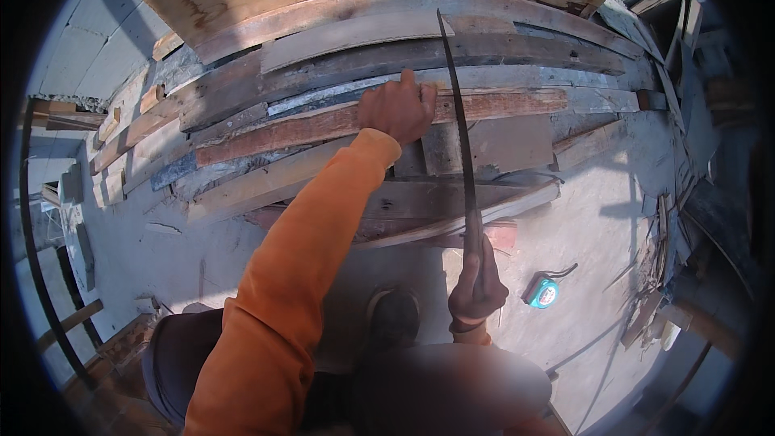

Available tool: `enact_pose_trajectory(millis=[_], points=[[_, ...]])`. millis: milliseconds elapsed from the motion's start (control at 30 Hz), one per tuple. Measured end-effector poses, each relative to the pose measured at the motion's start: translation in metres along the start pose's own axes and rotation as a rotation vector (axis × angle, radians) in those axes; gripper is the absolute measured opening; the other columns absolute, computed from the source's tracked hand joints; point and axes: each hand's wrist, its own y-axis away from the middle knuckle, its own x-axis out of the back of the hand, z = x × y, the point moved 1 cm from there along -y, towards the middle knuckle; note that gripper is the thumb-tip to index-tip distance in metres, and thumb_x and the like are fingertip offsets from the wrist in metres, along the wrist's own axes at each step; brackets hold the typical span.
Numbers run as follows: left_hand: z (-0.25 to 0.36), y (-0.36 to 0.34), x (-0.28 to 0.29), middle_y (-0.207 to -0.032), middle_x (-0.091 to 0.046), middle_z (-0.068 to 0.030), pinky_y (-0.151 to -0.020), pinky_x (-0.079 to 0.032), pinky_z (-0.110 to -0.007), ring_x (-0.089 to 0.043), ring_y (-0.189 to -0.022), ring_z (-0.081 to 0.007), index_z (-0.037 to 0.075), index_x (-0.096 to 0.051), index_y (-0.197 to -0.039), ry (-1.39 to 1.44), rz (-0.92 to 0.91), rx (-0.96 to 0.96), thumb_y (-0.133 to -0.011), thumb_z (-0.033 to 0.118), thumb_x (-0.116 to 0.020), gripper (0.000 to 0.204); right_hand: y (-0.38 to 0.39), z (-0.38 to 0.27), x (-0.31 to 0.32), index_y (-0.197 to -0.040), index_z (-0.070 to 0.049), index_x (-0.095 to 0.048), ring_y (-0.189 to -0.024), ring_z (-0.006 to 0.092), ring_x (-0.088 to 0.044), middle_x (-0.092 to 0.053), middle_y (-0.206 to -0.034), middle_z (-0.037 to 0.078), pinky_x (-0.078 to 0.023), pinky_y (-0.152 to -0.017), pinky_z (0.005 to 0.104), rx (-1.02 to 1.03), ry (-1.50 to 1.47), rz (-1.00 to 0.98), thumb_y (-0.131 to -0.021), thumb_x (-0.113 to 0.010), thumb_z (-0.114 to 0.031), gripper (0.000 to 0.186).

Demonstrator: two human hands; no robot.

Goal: The person uses a handsaw to cut through a piece of wood while holding it in place by hand on a pile of lumber. After finishing the cut, they pick up the cut piece and walk through a construction site.

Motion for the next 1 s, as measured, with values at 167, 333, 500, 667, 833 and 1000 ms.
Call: enact_pose_trajectory(millis=[167, 333, 500, 667, 833, 1000], points=[[0.008, -0.001, 0.000, -0.070, -0.069, -0.0211, -0.067, -0.054, -0.049, -0.071, -0.066, -0.0363, 0.001, -0.062, -0.093, -0.020, -0.036, 0.005, -0.093, 0.032, -0.051, 0.032, 0.073, 0.020, 0.043, -0.123, 0.012, -0.062, -0.086, 0.0243, -0.072, -0.073, -0.103, 0.022, -0.056, -0.074, 0.0319, -0.034, -0.019, -0.009, -0.103, -0.048, -0.023, 0.043], [0.008, 0.005, -0.010, -0.069, -0.068, -0.0244, -0.069, -0.056, -0.051, -0.070, -0.066, -0.0399, 0.000, -0.060, -0.093, -0.008, 0.039, -0.056, -0.094, 0.033, -0.051, 0.035, -0.054, -0.009, -0.025, -0.123, 0.009, -0.064, -0.062, 0.0145, -0.065, -0.073, -0.085, 0.018, -0.050, -0.058, 0.0272, 0.110, -0.044, 0.070, -0.097, -0.059, -0.011, 0.033], [0.002, 0.000, -0.004, -0.067, -0.067, -0.0247, -0.069, -0.056, -0.051, -0.070, -0.065, -0.0411, 0.001, -0.059, -0.091, -0.015, 0.023, -0.004, -0.093, 0.033, -0.051, 0.034, 0.044, 0.024, 0.022, -0.125, 0.011, -0.062, -0.074, 0.0188, -0.068, -0.073, -0.102, 0.021, -0.053, -0.067, 0.0301, 0.004, 0.052, -0.020, -0.100, -0.053, -0.017, 0.038], [0.002, 0.004, -0.009, -0.067, -0.067, -0.0238, -0.066, -0.057, -0.050, -0.070, -0.064, -0.0403, 0.002, -0.059, -0.092, -0.003, 0.034, -0.025, -0.093, 0.033, -0.052, 0.032, 0.054, 0.027, 0.025, -0.125, 0.014, -0.060, -0.076, 0.0173, -0.071, -0.074, -0.101, 0.021, -0.054, -0.067, 0.0282, 0.000, 0.010, 0.009, -0.101, -0.052, -0.019, 0.042], [0.007, 0.007, -0.012, -0.066, -0.067, -0.0237, -0.066, -0.056, -0.049, -0.069, -0.062, -0.0393, 0.002, -0.059, -0.091, -0.007, 0.080, -0.067, -0.093, 0.032, -0.053, 0.031, -0.056, -0.007, -0.026, -0.125, 0.007, -0.064, -0.064, 0.0190, -0.071, -0.074, -0.096, 0.021, -0.053, -0.060, 0.0281, 0.118, -0.033, 0.050, -0.094, -0.063, -0.007, 0.034], [0.001, 0.000, -0.008, -0.065, -0.066, -0.0228, -0.066, -0.056, -0.050, -0.069, -0.060, -0.0386, 0.002, -0.059, -0.090, -0.011, 0.062, -0.045, -0.093, 0.031, -0.054, 0.030, 0.065, 0.015, 0.040, -0.124, 0.016, -0.058, -0.098, 0.0316, -0.072, -0.069, -0.113, 0.027, -0.059, -0.081, 0.0373, 0.037, -0.039, -0.044, -0.102, -0.051, -0.019, 0.043]])
